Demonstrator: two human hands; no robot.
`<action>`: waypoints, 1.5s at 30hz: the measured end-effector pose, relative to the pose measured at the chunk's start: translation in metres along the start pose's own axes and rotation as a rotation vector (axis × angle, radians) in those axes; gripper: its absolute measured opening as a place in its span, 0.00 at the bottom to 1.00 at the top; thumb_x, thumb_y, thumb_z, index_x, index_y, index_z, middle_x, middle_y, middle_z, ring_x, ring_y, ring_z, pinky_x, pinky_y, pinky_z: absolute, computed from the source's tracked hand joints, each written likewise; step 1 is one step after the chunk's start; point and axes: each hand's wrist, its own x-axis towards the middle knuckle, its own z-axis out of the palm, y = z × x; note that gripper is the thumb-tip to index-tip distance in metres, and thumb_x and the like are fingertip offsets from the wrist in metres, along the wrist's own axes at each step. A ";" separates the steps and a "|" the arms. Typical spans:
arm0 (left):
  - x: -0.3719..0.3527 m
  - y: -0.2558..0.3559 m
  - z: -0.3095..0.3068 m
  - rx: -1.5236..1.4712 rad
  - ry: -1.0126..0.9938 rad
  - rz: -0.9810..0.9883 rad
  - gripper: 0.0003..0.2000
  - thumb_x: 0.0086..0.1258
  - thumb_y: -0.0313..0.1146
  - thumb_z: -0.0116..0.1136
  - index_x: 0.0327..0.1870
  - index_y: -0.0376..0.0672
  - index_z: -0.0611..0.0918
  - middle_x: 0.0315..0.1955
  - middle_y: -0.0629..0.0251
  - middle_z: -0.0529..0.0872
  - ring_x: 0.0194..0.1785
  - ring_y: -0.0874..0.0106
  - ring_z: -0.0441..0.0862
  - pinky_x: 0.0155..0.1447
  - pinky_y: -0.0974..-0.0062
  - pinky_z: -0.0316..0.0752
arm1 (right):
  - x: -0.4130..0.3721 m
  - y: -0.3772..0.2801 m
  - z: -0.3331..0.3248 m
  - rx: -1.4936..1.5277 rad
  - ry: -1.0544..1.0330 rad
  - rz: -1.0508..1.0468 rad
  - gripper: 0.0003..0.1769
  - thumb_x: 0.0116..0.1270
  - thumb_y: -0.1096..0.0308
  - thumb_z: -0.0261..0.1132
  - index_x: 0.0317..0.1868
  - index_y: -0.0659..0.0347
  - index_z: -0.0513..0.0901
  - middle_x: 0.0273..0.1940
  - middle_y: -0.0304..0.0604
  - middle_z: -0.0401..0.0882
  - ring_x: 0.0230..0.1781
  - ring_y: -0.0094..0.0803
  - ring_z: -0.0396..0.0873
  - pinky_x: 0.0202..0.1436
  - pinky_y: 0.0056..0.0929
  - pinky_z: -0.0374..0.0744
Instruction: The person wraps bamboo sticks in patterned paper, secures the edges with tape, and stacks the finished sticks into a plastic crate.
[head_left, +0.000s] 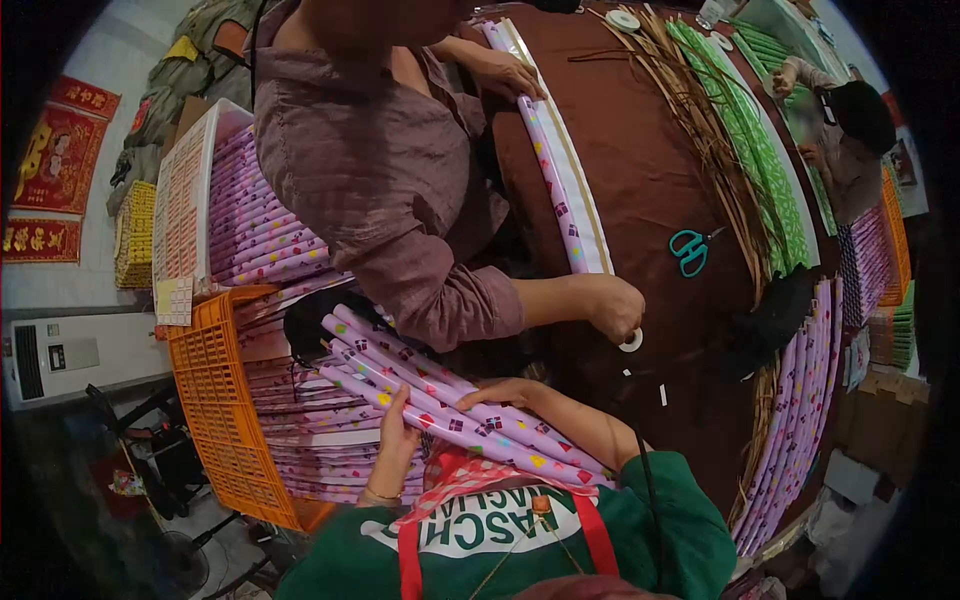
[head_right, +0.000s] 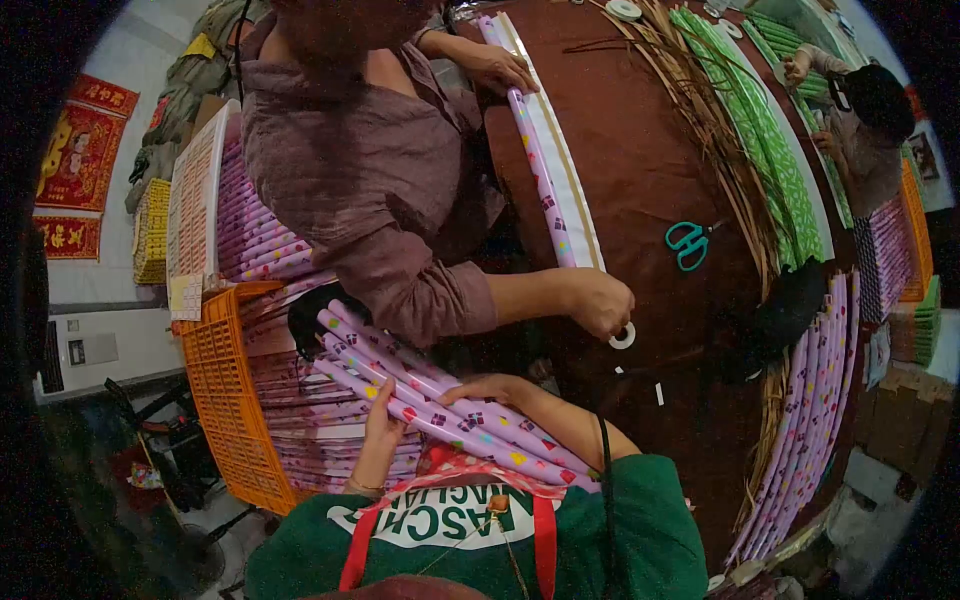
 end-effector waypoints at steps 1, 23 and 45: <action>0.000 0.000 -0.001 -0.006 -0.005 -0.012 0.19 0.65 0.36 0.58 0.55 0.42 0.72 0.49 0.62 0.78 0.52 0.66 0.77 0.55 0.63 0.76 | -0.004 -0.002 0.002 -0.020 -0.004 -0.010 0.41 0.45 0.41 0.71 0.57 0.55 0.75 0.51 0.44 0.77 0.48 0.32 0.76 0.53 0.30 0.72; -0.044 -0.017 0.039 0.148 0.007 -0.119 0.14 0.66 0.40 0.57 0.49 0.43 0.76 0.44 0.65 0.81 0.48 0.69 0.78 0.55 0.66 0.75 | -0.060 0.014 0.002 -0.102 -0.018 -0.073 0.42 0.46 0.47 0.72 0.60 0.61 0.72 0.55 0.46 0.74 0.53 0.32 0.73 0.57 0.29 0.70; -0.033 -0.128 0.091 -0.037 -0.312 -0.322 0.21 0.68 0.40 0.55 0.58 0.42 0.69 0.54 0.62 0.76 0.58 0.65 0.72 0.64 0.61 0.66 | -0.167 0.051 -0.041 -0.293 0.218 -0.113 0.42 0.50 0.52 0.71 0.62 0.67 0.67 0.55 0.48 0.74 0.53 0.31 0.72 0.58 0.26 0.68</action>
